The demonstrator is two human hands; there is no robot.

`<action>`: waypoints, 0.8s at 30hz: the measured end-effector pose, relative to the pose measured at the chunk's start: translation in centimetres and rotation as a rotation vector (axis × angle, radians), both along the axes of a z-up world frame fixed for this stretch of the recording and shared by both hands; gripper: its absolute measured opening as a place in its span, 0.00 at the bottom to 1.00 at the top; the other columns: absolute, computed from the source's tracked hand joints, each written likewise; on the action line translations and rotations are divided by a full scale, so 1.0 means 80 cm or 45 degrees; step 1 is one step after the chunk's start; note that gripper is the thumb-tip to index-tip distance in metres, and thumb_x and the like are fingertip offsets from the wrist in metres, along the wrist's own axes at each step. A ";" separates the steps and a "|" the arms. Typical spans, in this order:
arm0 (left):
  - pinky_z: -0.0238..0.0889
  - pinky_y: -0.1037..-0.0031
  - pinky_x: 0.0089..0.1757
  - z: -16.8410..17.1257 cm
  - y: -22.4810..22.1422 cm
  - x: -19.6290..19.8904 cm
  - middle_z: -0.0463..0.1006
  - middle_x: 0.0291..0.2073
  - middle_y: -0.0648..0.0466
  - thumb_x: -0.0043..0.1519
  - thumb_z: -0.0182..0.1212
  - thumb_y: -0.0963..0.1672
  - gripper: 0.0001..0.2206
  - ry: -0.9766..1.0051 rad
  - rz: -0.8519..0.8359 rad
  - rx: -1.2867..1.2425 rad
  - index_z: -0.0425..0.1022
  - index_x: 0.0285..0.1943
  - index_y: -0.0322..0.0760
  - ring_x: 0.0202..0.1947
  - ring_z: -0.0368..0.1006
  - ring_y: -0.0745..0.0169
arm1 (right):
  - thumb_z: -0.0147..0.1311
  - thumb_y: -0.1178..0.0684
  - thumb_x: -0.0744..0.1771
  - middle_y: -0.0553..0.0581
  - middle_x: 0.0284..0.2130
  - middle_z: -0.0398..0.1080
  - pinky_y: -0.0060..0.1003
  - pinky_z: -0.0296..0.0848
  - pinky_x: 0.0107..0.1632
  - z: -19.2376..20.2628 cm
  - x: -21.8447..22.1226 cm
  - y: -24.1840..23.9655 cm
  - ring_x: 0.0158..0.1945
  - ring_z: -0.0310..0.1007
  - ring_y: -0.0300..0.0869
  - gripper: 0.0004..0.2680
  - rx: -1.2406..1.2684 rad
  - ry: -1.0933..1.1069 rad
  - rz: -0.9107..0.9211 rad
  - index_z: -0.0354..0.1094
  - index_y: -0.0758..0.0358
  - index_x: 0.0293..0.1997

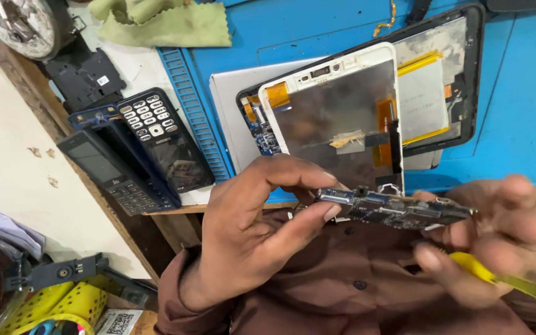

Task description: The person uses a screwdriver to remove screws from a disassembled smartphone and detaches the motherboard from the phone's frame. They then place the motherboard on the workbench and briefly handle a feature phone.

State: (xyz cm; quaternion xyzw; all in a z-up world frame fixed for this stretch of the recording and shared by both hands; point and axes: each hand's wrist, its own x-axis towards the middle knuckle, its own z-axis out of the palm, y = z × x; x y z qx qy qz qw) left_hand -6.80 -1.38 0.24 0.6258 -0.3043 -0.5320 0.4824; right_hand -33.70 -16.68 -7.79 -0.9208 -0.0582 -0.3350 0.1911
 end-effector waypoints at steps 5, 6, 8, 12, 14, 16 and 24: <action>0.77 0.78 0.48 -0.002 0.004 0.001 0.83 0.45 0.49 0.67 0.69 0.36 0.09 -0.064 0.035 -0.152 0.75 0.52 0.30 0.46 0.83 0.64 | 0.63 0.64 0.67 0.65 0.58 0.68 0.51 0.74 0.58 -0.003 -0.003 -0.006 0.55 0.71 0.53 0.10 0.041 0.004 -0.025 0.66 0.56 0.46; 0.77 0.78 0.48 -0.001 0.004 0.001 0.83 0.45 0.49 0.67 0.70 0.36 0.08 -0.077 0.048 -0.170 0.75 0.51 0.30 0.46 0.83 0.63 | 0.62 0.64 0.67 0.65 0.58 0.68 0.50 0.74 0.57 -0.003 -0.002 -0.006 0.54 0.71 0.53 0.10 0.062 0.007 -0.044 0.66 0.56 0.47; 0.78 0.78 0.48 -0.001 0.004 0.000 0.83 0.45 0.48 0.67 0.70 0.37 0.08 -0.116 0.071 -0.190 0.74 0.50 0.30 0.47 0.83 0.63 | 0.62 0.63 0.68 0.66 0.58 0.67 0.50 0.74 0.57 -0.002 0.001 -0.007 0.54 0.71 0.52 0.10 0.153 0.036 -0.103 0.65 0.56 0.47; 0.79 0.77 0.48 -0.004 0.004 0.000 0.82 0.46 0.48 0.67 0.70 0.36 0.09 -0.117 0.082 -0.247 0.74 0.51 0.31 0.49 0.84 0.62 | 0.61 0.63 0.68 0.66 0.58 0.67 0.48 0.74 0.56 0.001 0.001 0.012 0.53 0.72 0.51 0.10 0.525 0.126 -0.356 0.63 0.56 0.48; 0.79 0.77 0.49 -0.004 0.004 0.002 0.82 0.46 0.47 0.67 0.69 0.36 0.09 -0.118 0.045 -0.278 0.74 0.52 0.31 0.50 0.83 0.61 | 0.60 0.63 0.69 0.66 0.58 0.67 0.47 0.74 0.55 0.002 -0.002 0.022 0.52 0.72 0.51 0.10 0.695 0.151 -0.465 0.62 0.56 0.49; 0.78 0.77 0.49 -0.004 0.004 0.001 0.82 0.46 0.47 0.67 0.69 0.36 0.09 -0.120 0.021 -0.295 0.74 0.52 0.31 0.50 0.83 0.61 | 0.60 0.63 0.69 0.66 0.58 0.67 0.46 0.74 0.54 0.003 -0.005 0.029 0.51 0.72 0.50 0.10 0.782 0.165 -0.527 0.62 0.56 0.50; 0.79 0.78 0.48 -0.004 0.002 -0.001 0.82 0.45 0.48 0.67 0.70 0.36 0.09 -0.114 0.025 -0.288 0.74 0.51 0.31 0.48 0.84 0.61 | 0.58 0.63 0.70 0.67 0.58 0.67 0.42 0.74 0.52 -0.002 -0.009 0.039 0.49 0.72 0.48 0.10 0.929 0.186 -0.607 0.59 0.57 0.52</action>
